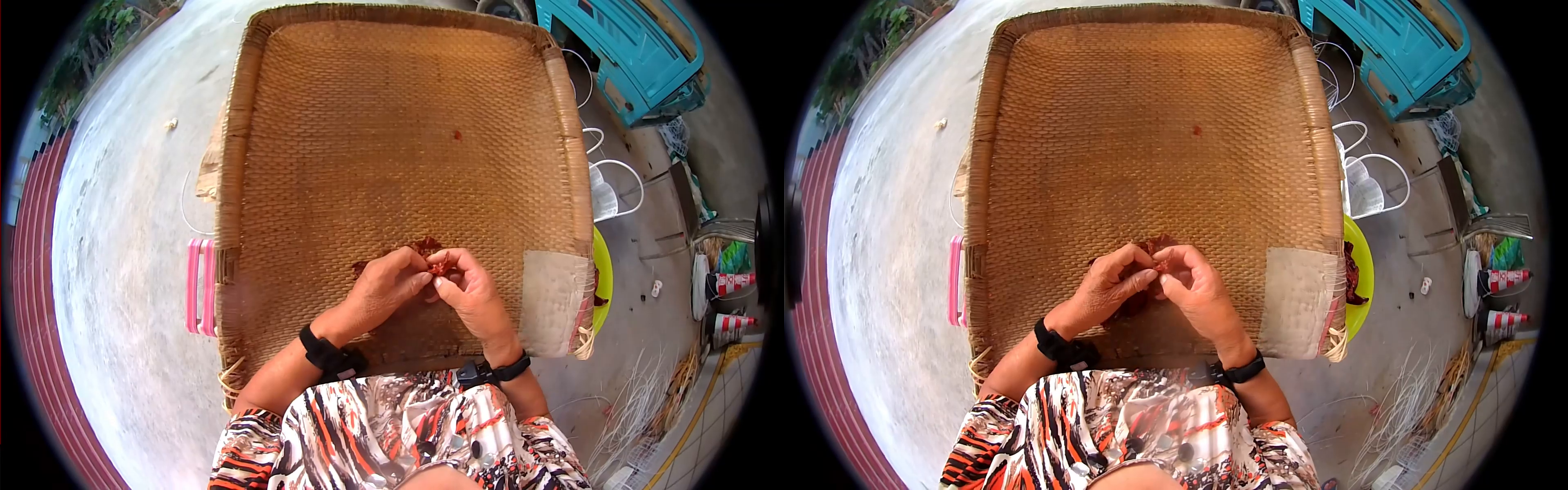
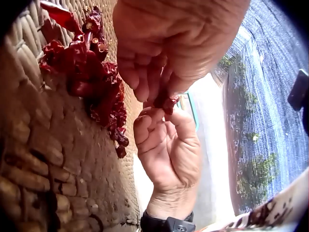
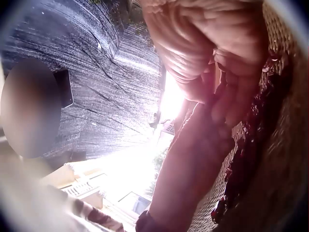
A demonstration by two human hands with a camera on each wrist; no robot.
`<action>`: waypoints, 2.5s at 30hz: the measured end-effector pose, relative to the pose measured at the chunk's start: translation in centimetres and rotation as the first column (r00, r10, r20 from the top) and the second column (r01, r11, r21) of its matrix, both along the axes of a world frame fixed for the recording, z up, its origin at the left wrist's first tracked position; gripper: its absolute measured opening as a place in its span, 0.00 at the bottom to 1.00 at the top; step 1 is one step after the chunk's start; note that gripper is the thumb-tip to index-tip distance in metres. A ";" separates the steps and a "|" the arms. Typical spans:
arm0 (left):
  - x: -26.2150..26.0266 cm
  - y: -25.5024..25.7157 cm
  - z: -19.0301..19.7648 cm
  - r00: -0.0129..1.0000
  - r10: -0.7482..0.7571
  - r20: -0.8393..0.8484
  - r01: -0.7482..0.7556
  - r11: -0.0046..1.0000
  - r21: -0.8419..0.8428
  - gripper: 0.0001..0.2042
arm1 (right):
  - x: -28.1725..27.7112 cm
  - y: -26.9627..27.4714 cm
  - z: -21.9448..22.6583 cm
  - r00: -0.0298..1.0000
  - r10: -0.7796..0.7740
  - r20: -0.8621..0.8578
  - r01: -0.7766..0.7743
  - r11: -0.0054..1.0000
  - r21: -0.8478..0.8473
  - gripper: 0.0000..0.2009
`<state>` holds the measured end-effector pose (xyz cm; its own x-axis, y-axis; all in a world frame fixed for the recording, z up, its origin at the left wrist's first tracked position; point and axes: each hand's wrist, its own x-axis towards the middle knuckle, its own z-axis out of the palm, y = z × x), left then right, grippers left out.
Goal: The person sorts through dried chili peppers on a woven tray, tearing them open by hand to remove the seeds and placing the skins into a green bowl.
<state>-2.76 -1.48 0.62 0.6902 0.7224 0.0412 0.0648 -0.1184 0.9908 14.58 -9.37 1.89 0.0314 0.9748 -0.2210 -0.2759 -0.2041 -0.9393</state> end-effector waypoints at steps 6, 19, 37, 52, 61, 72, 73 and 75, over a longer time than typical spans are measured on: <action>-0.1 0.1 0.7 0.996 0.015 -0.092 -0.007 0.996 0.087 0.08 | -0.3 -0.3 -0.1 0.999 -0.021 -0.041 0.022 1.000 0.004 0.11; -0.1 -0.1 0.5 0.935 -0.038 0.352 0.223 0.834 -0.504 0.10 | -0.6 -0.2 -1.0 0.949 -0.152 -0.277 0.157 0.988 -0.006 0.06; -0.6 1.5 -0.6 0.951 0.309 0.021 -0.308 0.951 -0.020 0.03 | 16.2 -5.6 3.0 -0.051 -0.751 0.658 0.574 0.518 0.635 0.10; 0.0 1.0 -1.5 0.916 0.197 -0.350 0.056 0.800 0.597 0.14 | 2.5 -0.9 0.6 0.253 -0.125 0.960 0.123 0.988 0.096 0.10; 0.0 1.1 -2.1 0.950 0.192 -0.246 -0.037 0.851 0.524 0.06 | 3.2 -1.0 -0.5 0.429 -0.131 0.894 0.123 0.989 0.086 0.05; 0.1 0.5 -0.9 0.977 0.185 -0.110 -0.122 0.898 0.424 0.06 | 15.9 -6.8 2.8 -0.211 -0.532 0.820 0.577 0.609 0.544 0.13; 0.1 0.6 -1.0 0.979 0.182 -0.094 -0.125 0.893 0.431 0.05 | 15.5 -6.9 3.2 -0.139 -0.572 0.808 0.600 0.601 0.528 0.14; 0.1 0.5 -1.0 0.982 0.175 -0.070 -0.130 0.898 0.420 0.05 | 13.3 -6.6 3.5 0.170 -0.640 0.749 0.648 0.645 0.405 0.14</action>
<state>-2.70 -0.95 -0.35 0.5897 0.7529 0.2921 0.2145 -0.4947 0.8422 27.93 -15.94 5.37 0.8010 0.5169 0.3020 0.5184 -0.3467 -0.7817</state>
